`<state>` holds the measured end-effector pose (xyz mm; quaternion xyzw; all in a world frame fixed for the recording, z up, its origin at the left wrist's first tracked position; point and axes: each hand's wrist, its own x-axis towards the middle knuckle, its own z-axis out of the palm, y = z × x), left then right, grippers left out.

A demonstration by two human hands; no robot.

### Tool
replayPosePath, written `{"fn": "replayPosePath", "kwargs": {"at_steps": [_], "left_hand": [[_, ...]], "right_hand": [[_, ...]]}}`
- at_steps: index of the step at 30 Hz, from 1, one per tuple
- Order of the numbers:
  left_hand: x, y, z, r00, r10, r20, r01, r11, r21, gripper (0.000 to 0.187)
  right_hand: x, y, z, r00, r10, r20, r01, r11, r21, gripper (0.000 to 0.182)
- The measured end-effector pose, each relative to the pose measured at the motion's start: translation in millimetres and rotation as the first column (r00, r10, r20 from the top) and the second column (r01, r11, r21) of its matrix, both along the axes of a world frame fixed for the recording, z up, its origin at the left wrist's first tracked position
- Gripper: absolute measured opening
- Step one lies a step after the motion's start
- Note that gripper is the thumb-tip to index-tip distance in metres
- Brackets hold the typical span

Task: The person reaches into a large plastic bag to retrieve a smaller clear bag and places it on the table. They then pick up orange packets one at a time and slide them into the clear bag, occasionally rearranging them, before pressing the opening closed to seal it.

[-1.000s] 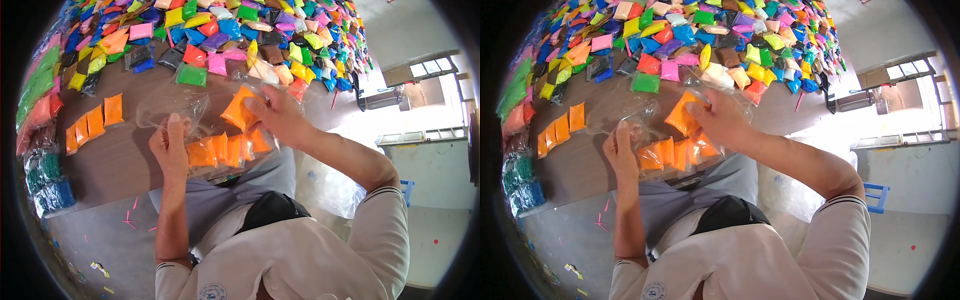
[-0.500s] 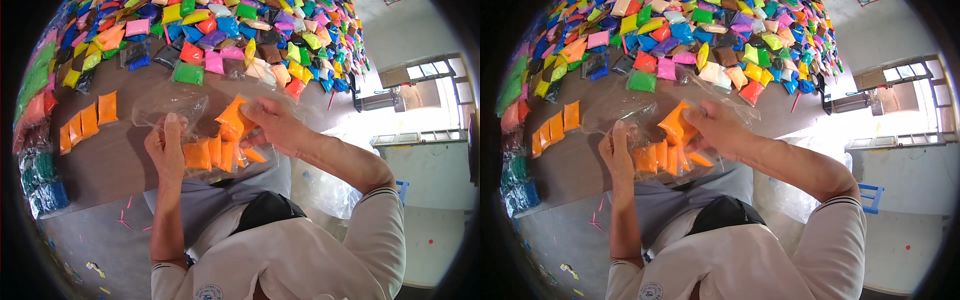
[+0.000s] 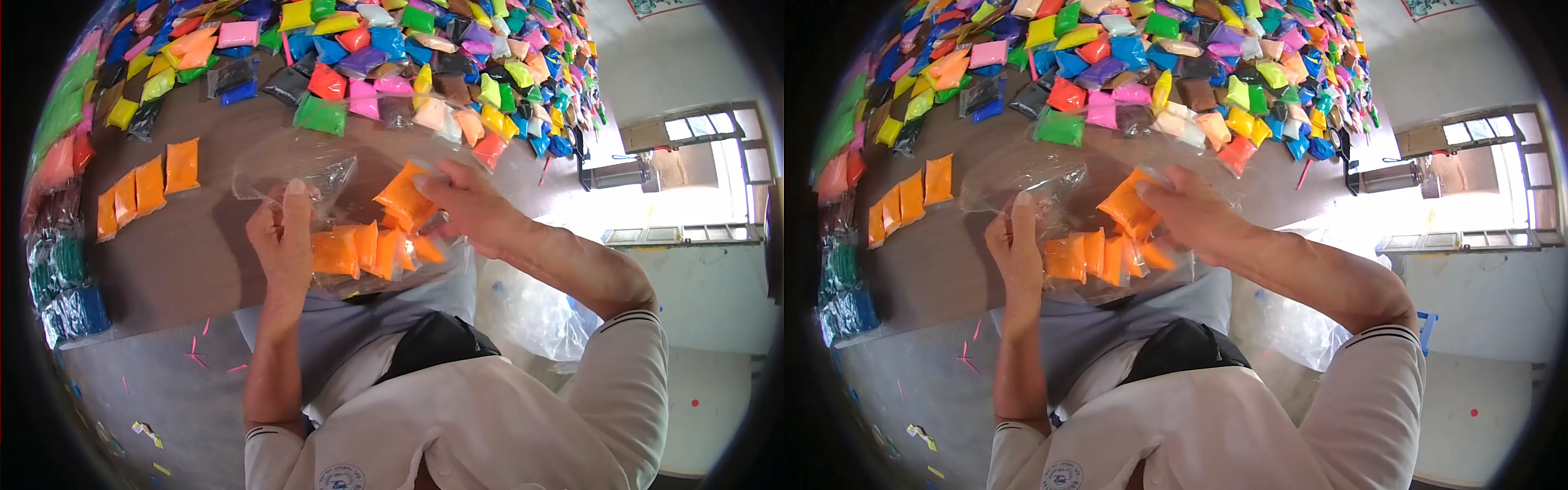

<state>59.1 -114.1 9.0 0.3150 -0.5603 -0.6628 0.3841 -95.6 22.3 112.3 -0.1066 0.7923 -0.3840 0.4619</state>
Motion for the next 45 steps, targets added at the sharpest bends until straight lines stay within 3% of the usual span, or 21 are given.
{"fn": "replayPosePath", "kwargs": {"at_steps": [7, 10, 13, 22, 26, 28, 31, 32, 34, 37, 40, 43, 45], "left_hand": [[3.1, -3.5, 1.3, 0.999, -0.050, -0.002, 0.051, 0.998, 0.037, 0.034], [13.4, -14.9, 3.7, 0.993, -0.050, 0.110, 0.060, 0.995, -0.081, 0.034], [25.6, -31.3, -1.6, 0.999, 0.034, 0.028, -0.035, 0.999, 0.015, 0.031], [25.7, -23.2, 2.3, 0.999, 0.052, -0.004, -0.052, 0.998, 0.019, 0.032], [10.4, -21.3, -1.2, 0.988, 0.065, -0.138, -0.060, 0.997, 0.045, 0.032], [6.9, -21.0, -3.1, 0.989, 0.093, -0.110, -0.086, 0.994, 0.068, 0.032], [9.3, -20.5, -6.0, 0.985, 0.076, -0.155, -0.058, 0.992, 0.116, 0.034], [11.0, -20.0, -6.5, 0.981, 0.063, -0.184, -0.039, 0.990, 0.133, 0.034], [13.2, -18.5, -3.7, 0.994, 0.069, -0.081, -0.060, 0.993, 0.101, 0.035], [13.2, -17.4, -4.7, 0.995, 0.068, -0.067, -0.063, 0.995, 0.072, 0.036], [12.5, -16.2, -4.1, 0.996, 0.073, -0.050, -0.069, 0.995, 0.077, 0.037], [12.5, -16.4, -4.6, 0.995, 0.069, -0.073, -0.062, 0.994, 0.091, 0.037], [13.3, -15.8, -3.8, 0.994, 0.068, -0.082, -0.061, 0.994, 0.085, 0.036]], "right_hand": [[13.7, -20.7, 5.8, 0.989, 0.015, 0.147, 0.000, 0.995, -0.104, 0.039], [16.4, -35.0, 4.2, 0.987, 0.041, 0.156, -0.028, 0.996, -0.080, 0.034], [21.0, -40.2, -3.5, 0.978, 0.058, 0.199, -0.041, 0.995, -0.092, 0.034], [43.3, -52.6, -24.2, 0.934, 0.072, 0.350, 0.001, 0.979, -0.204, 0.036], [26.8, -46.9, -22.0, 0.962, 0.071, 0.265, 0.000, 0.966, -0.260, 0.036], [14.4, -39.3, -28.7, 0.974, 0.090, 0.210, -0.032, 0.963, -0.266, 0.036], [8.3, -28.5, -31.2, 0.995, 0.102, -0.006, -0.101, 0.964, -0.246, 0.034], [5.1, -25.8, -26.2, 0.967, 0.182, -0.179, -0.211, 0.964, -0.162, 0.033], [-1.6, -21.5, -9.7, 0.804, 0.356, -0.475, -0.375, 0.925, 0.058, 0.032], [-0.7, -11.4, -21.6, 0.330, 0.353, -0.875, -0.561, 0.819, 0.119, 0.034], [7.8, -3.3, -10.7, 0.035, 0.490, -0.871, -0.586, 0.716, 0.380, 0.038], [-0.5, -0.6, -9.4, -0.183, 0.533, -0.826, -0.562, 0.633, 0.533, 0.038], [-1.6, 1.4, -3.6, -0.055, 0.624, -0.779, -0.566, 0.624, 0.539, 0.040]]}}
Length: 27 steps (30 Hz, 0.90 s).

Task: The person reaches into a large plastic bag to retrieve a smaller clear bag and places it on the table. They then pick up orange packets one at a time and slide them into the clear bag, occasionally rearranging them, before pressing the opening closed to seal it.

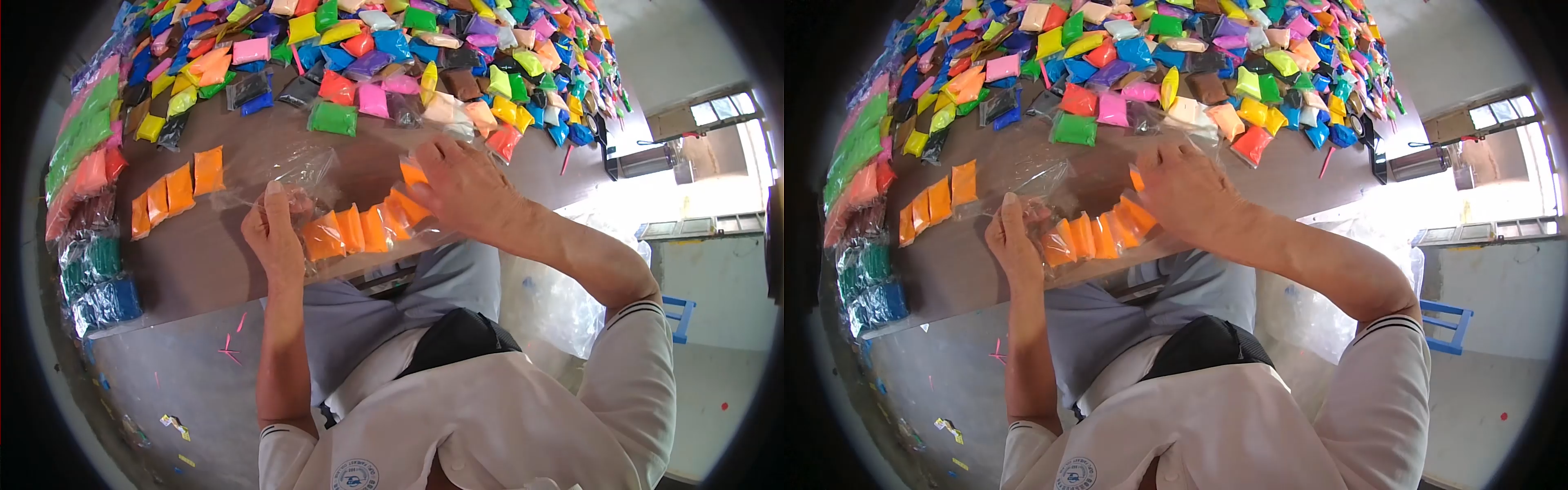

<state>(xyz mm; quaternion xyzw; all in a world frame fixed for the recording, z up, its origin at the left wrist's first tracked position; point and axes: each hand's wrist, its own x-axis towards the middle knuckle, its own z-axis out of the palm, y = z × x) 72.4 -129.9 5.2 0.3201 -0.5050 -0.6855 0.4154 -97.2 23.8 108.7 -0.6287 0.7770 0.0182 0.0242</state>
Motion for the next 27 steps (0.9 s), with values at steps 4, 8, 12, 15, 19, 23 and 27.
{"fn": "replayPosePath", "kwargs": {"at_steps": [4, 8, 12, 15, 19, 23, 27], "left_hand": [[-0.4, -0.5, -2.4, 0.999, 0.001, -0.035, -0.001, 1.000, -0.023, 0.036], [-1.1, -0.6, -4.6, 0.994, -0.028, -0.101, 0.024, 0.999, -0.046, 0.034], [-0.4, 0.3, -2.4, 0.997, -0.024, -0.071, 0.021, 0.998, -0.051, 0.036], [0.3, 1.6, 3.1, 0.999, -0.022, -0.034, 0.021, 0.999, -0.032, 0.037], [0.8, 1.5, 5.4, 1.000, -0.019, -0.009, 0.019, 1.000, -0.015, 0.038], [0.7, 1.8, 2.2, 1.000, -0.005, -0.019, 0.004, 0.998, -0.058, 0.038], [0.2, -0.2, -2.1, 0.996, -0.043, -0.075, 0.040, 0.998, -0.045, 0.038]], "right_hand": [[1.8, -2.0, 22.4, 0.868, -0.282, 0.408, 0.168, 0.941, 0.294, 0.039], [-10.6, 3.7, 9.6, 0.885, -0.026, 0.465, -0.091, 0.969, 0.228, 0.038], [-12.2, -4.8, 23.3, 0.907, -0.024, 0.420, -0.144, 0.920, 0.365, 0.028], [-9.5, -12.5, 24.5, 0.934, -0.103, 0.341, -0.081, 0.869, 0.487, 0.026], [-10.8, -11.7, 10.2, 0.946, -0.086, 0.313, -0.066, 0.894, 0.443, 0.027], [-8.8, -19.4, 24.5, 0.929, -0.180, 0.323, -0.011, 0.860, 0.510, 0.028], [-13.3, -19.3, 26.0, 0.901, -0.190, 0.390, -0.054, 0.843, 0.535, 0.032]]}}
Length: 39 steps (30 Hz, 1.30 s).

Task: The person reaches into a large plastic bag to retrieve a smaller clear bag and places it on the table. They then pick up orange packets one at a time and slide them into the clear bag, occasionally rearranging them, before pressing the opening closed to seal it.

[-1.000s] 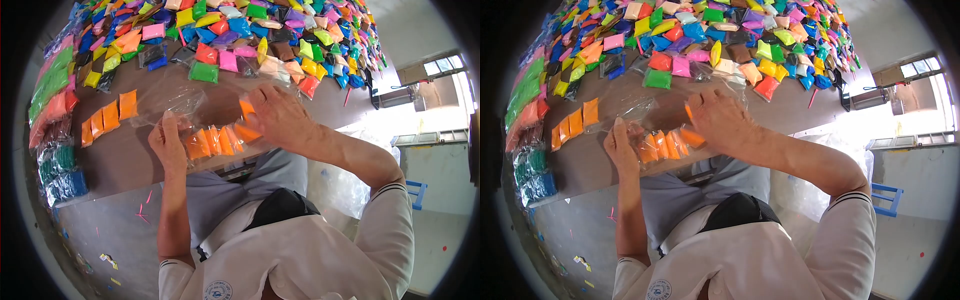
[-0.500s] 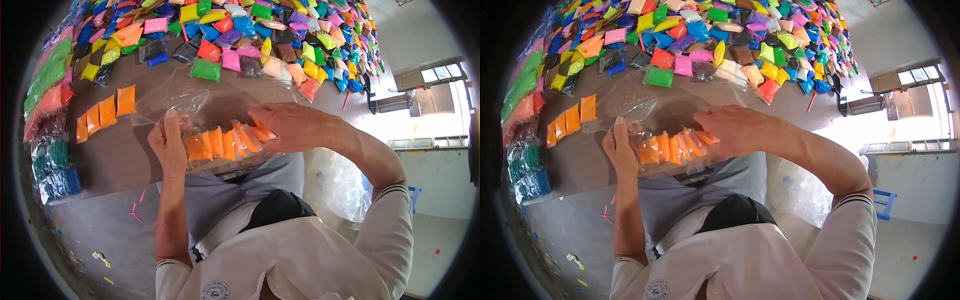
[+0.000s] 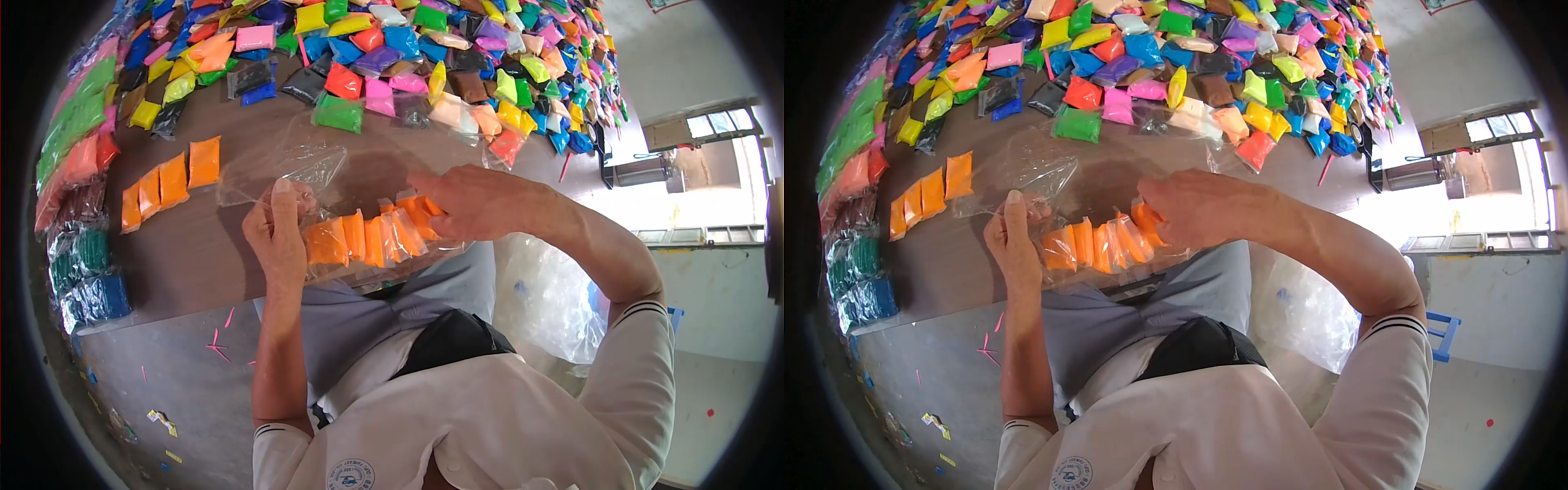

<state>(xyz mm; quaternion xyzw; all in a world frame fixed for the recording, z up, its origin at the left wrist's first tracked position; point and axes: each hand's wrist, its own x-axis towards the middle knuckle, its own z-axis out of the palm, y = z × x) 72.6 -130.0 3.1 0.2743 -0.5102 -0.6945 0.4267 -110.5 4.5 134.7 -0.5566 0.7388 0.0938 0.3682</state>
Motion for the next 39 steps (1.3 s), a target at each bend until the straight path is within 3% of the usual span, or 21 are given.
{"fn": "replayPosePath", "kwargs": {"at_steps": [4, 7, 13, 19, 22, 25, 32, 34, 39], "left_hand": [[-0.6, -1.0, -4.7, 1.000, 0.004, 0.011, -0.004, 1.000, -0.017, 0.038], [0.2, -0.1, -3.7, 1.000, 0.017, 0.025, -0.016, 1.000, -0.027, 0.039], [0.2, 0.1, -2.1, 1.000, 0.013, 0.027, -0.012, 1.000, -0.020, 0.039], [0.5, -1.8, -6.4, 1.000, 0.003, 0.015, -0.003, 0.999, -0.036, 0.038], [0.8, -0.4, -4.4, 0.999, 0.021, 0.043, -0.020, 0.999, -0.041, 0.038], [1.7, 0.6, -4.8, 0.996, 0.005, 0.093, -0.002, 1.000, -0.029, 0.037], [2.7, 1.1, 0.0, 0.991, -0.008, 0.136, 0.009, 1.000, -0.007, 0.035], [0.9, 1.5, -3.2, 0.998, 0.000, 0.055, 0.000, 1.000, -0.011, 0.036], [1.6, 1.0, -2.4, 0.999, -0.007, 0.032, 0.008, 1.000, -0.009, 0.036]], "right_hand": [[-6.3, 1.0, -8.1, 0.997, 0.071, 0.032, -0.072, 0.997, 0.035, 0.033], [-7.3, 8.4, -10.9, 0.994, 0.107, 0.015, -0.105, 0.991, -0.087, 0.031], [1.3, -5.8, 7.7, 0.991, 0.091, -0.100, -0.082, 0.993, 0.090, 0.035], [-5.9, -1.1, -2.2, 0.981, 0.111, -0.161, -0.165, 0.912, -0.374, 0.045], [0.3, -8.3, 17.1, 0.999, 0.039, 0.037, -0.030, 0.975, -0.219, 0.052], [3.4, -6.3, 11.9, 0.991, 0.099, 0.094, -0.077, 0.975, -0.207, 0.058], [15.4, -13.2, -1.2, 0.931, 0.363, -0.027, -0.352, 0.878, -0.323, 0.055], [19.3, -15.6, 3.4, 0.915, 0.400, -0.062, -0.398, 0.861, -0.318, 0.050], [17.8, -16.8, -12.2, 0.918, 0.387, -0.088, -0.382, 0.802, -0.459, 0.038]]}}
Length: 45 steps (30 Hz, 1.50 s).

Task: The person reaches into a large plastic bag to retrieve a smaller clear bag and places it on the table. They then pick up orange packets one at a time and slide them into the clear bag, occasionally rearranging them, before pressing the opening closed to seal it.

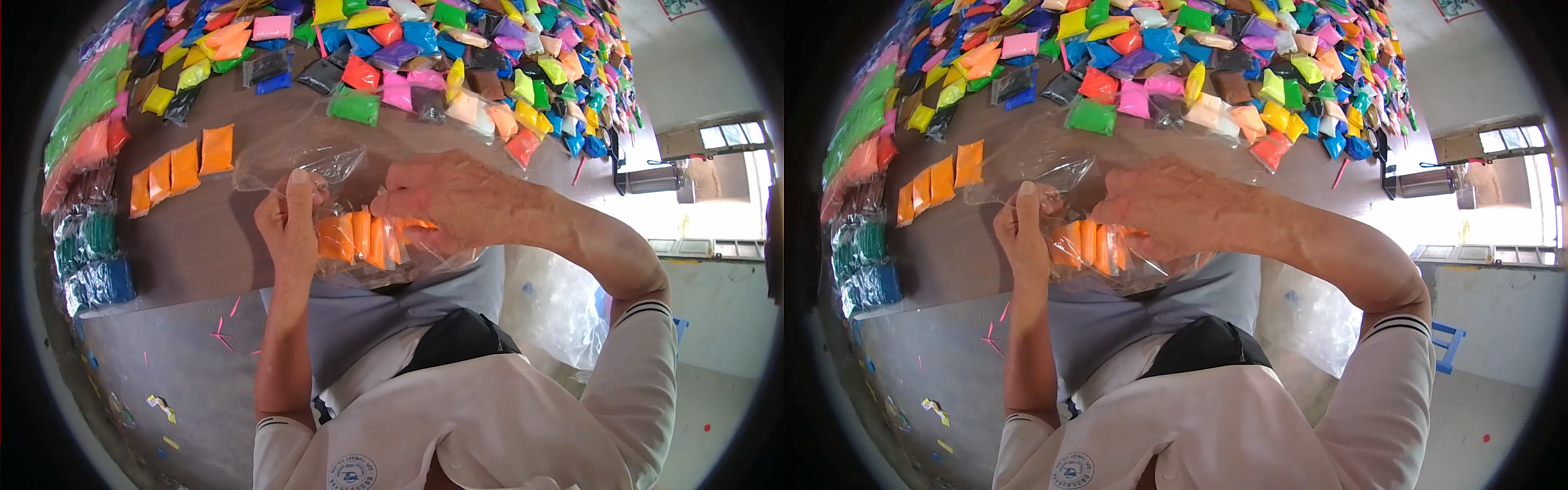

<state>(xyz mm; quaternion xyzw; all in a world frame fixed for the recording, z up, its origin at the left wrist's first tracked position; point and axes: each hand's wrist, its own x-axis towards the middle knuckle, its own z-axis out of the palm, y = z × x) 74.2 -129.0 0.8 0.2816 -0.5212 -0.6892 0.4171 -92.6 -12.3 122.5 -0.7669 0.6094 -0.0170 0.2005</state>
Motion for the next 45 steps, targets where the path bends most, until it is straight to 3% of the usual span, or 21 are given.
{"fn": "replayPosePath", "kwargs": {"at_steps": [5, 10, 13, 16, 19, 22, 25, 28, 34, 37, 40, 45], "left_hand": [[0.4, 1.6, 2.7, 0.998, 0.006, 0.069, -0.005, 1.000, -0.005, 0.034], [0.5, 1.1, 1.4, 0.999, -0.001, 0.033, 0.002, 1.000, -0.007, 0.036], [-0.6, -0.6, -2.5, 1.000, -0.005, -0.002, 0.005, 0.999, -0.051, 0.036], [-1.6, -0.5, -2.4, 1.000, -0.007, -0.026, 0.006, 0.998, -0.062, 0.036], [-1.6, -0.6, -2.4, 0.999, -0.008, -0.032, 0.006, 0.998, -0.060, 0.037], [-1.6, 1.7, 4.0, 0.999, 0.020, 0.043, -0.019, 0.999, -0.027, 0.036], [-1.1, 3.0, 8.1, 0.993, 0.032, 0.111, -0.032, 0.999, -0.008, 0.037], [-1.6, 3.3, 8.8, 0.993, 0.029, 0.115, -0.028, 1.000, -0.015, 0.038], [-0.7, 1.5, 6.5, 0.995, 0.013, 0.102, -0.008, 0.999, -0.054, 0.037], [-1.1, 1.1, 5.6, 0.997, 0.007, 0.083, -0.002, 0.998, -0.068, 0.037], [-1.2, 1.1, 4.9, 0.997, 0.003, 0.071, 0.001, 0.999, -0.054, 0.037], [0.2, -0.3, 0.8, 0.999, 0.017, 0.049, -0.014, 0.999, -0.051, 0.035]], "right_hand": [[-2.0, -1.9, -1.1, 0.996, 0.011, 0.089, -0.007, 0.999, -0.045, 0.044], [-3.9, -5.6, -1.5, 0.994, 0.058, 0.090, -0.049, 0.994, -0.097, 0.057], [-3.0, -9.9, -3.9, 0.996, 0.083, 0.021, -0.083, 0.997, 0.008, 0.056], [0.5, -6.8, -8.9, 0.995, 0.088, -0.042, -0.088, 0.996, -0.012, 0.053], [-2.9, -0.7, -20.9, 0.995, 0.067, -0.078, -0.083, 0.969, -0.232, 0.048], [-7.9, 2.0, -22.5, 1.000, -0.004, 0.010, 0.006, 0.990, -0.138, 0.045], [-13.7, -1.6, -12.1, 0.984, -0.131, 0.124, 0.116, 0.986, 0.119, 0.041], [-14.6, -6.5, 1.5, 0.987, -0.152, 0.042, 0.137, 0.956, 0.259, 0.053], [-25.8, -15.7, -9.2, 0.973, -0.136, 0.187, 0.063, 0.934, 0.352, 0.046], [-31.8, -18.1, -13.2, 0.974, -0.108, 0.198, 0.038, 0.944, 0.327, 0.045], [-26.9, -29.7, -5.4, 0.992, -0.074, 0.099, 0.013, 0.859, 0.511, 0.047], [-27.1, -28.7, -19.8, 0.979, -0.083, 0.188, -0.023, 0.862, 0.506, 0.046]]}}
